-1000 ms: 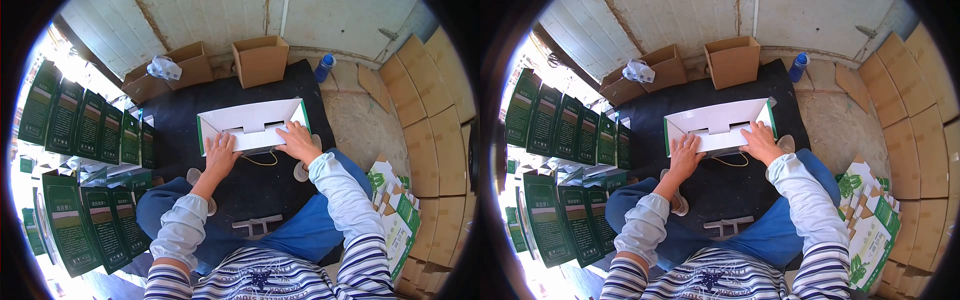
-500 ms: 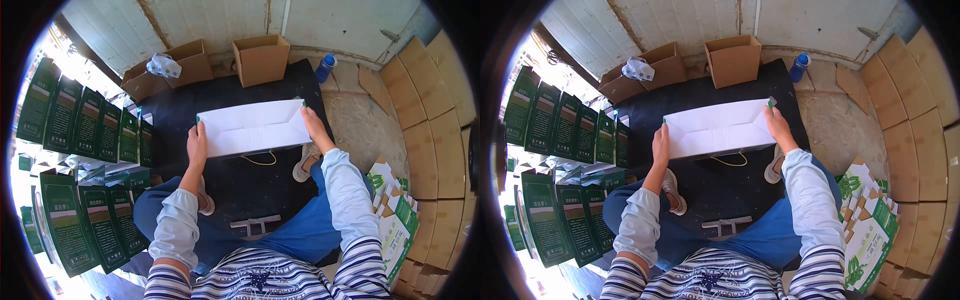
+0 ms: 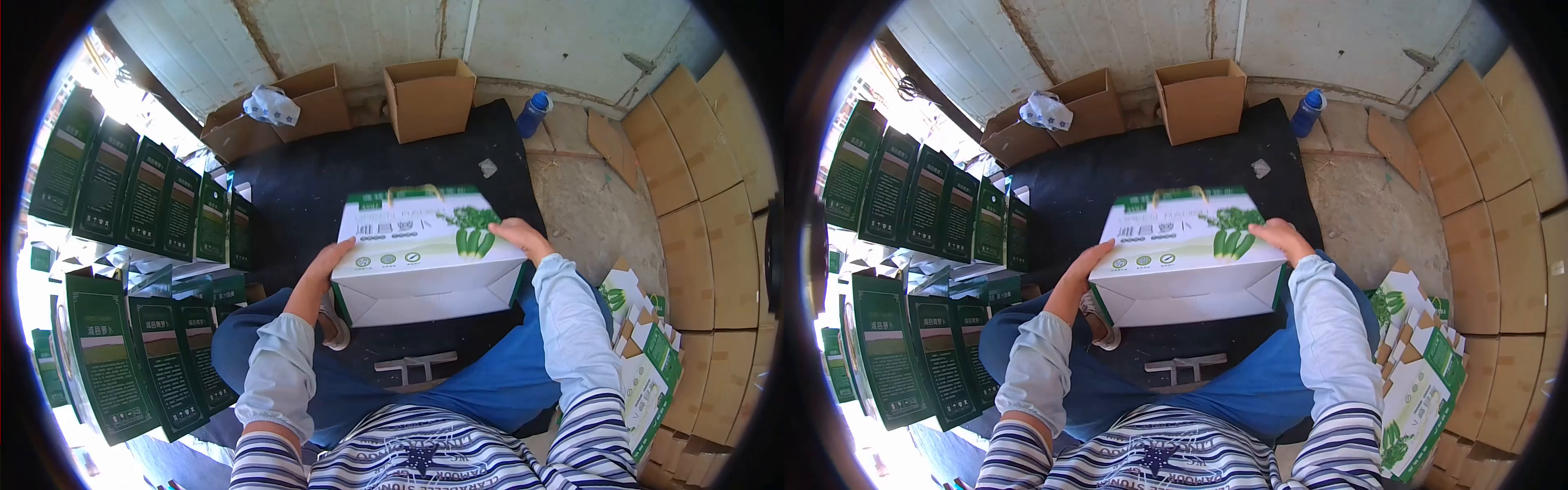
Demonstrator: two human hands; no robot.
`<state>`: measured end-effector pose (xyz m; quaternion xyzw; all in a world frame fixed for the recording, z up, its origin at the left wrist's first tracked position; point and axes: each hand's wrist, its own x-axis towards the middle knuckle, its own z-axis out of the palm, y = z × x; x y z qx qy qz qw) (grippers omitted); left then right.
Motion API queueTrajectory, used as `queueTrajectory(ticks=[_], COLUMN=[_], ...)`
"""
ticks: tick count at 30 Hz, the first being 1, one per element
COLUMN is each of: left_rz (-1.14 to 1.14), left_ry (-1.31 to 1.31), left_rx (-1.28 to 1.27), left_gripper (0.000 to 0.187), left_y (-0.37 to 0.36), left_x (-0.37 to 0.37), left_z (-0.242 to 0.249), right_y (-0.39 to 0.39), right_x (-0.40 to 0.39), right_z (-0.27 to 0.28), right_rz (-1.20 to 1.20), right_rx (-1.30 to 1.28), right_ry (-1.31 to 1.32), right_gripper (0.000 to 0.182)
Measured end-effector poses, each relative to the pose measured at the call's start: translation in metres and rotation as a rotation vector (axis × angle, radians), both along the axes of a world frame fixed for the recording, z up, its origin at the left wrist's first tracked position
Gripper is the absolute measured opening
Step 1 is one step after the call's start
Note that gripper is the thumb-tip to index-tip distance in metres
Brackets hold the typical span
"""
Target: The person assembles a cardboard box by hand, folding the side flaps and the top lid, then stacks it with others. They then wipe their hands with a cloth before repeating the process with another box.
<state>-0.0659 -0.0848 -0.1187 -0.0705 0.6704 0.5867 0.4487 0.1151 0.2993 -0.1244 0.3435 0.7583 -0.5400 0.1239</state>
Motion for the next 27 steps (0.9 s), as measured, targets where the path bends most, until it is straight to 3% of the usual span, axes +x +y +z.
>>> queueTrajectory(ticks=[1,2,5,8,12,14,17,20,23,27], left_rz=[-0.005,-0.010,0.079,0.142,0.234,0.330,0.195,0.211,0.139,-0.038], left_ry=[0.101,0.237,0.586,0.398,0.297,0.263,0.118,0.166,0.208,0.360], left_rx=[-0.027,0.093,0.339,0.337,0.292,0.339,0.337,0.219,0.050,-0.310], left_gripper=[0.055,0.057,0.057,0.066,0.075,0.072,0.066,0.068,0.071,0.070], left_y=[0.005,0.006,0.009,-0.002,-0.005,0.000,-0.009,-0.010,-0.014,-0.028], left_x=[0.004,0.006,0.008,0.006,0.016,0.026,0.016,0.019,0.018,0.003], left_z=[0.018,0.026,0.051,0.074,0.070,0.077,0.032,0.026,0.019,-0.038], right_y=[0.004,0.010,0.022,0.006,-0.006,-0.018,-0.020,-0.045,-0.028,-0.025], right_x=[0.002,0.002,0.001,0.009,0.017,0.018,0.018,0.018,0.018,0.025], right_z=[-0.003,-0.007,0.014,0.071,0.078,0.081,0.065,0.069,0.032,0.019], right_rz=[-0.052,-0.148,-0.349,-0.554,-0.555,-0.412,-0.295,-0.285,-0.177,-0.060], right_rx=[-0.025,0.085,0.134,-0.212,-0.283,-0.417,-0.470,-0.381,-0.254,-0.093], right_ry=[0.109,0.178,0.776,0.642,0.503,0.491,0.384,0.343,0.145,0.044], right_gripper=[0.050,0.066,0.062,0.067,0.077,0.081,0.085,0.080,0.077,0.074])
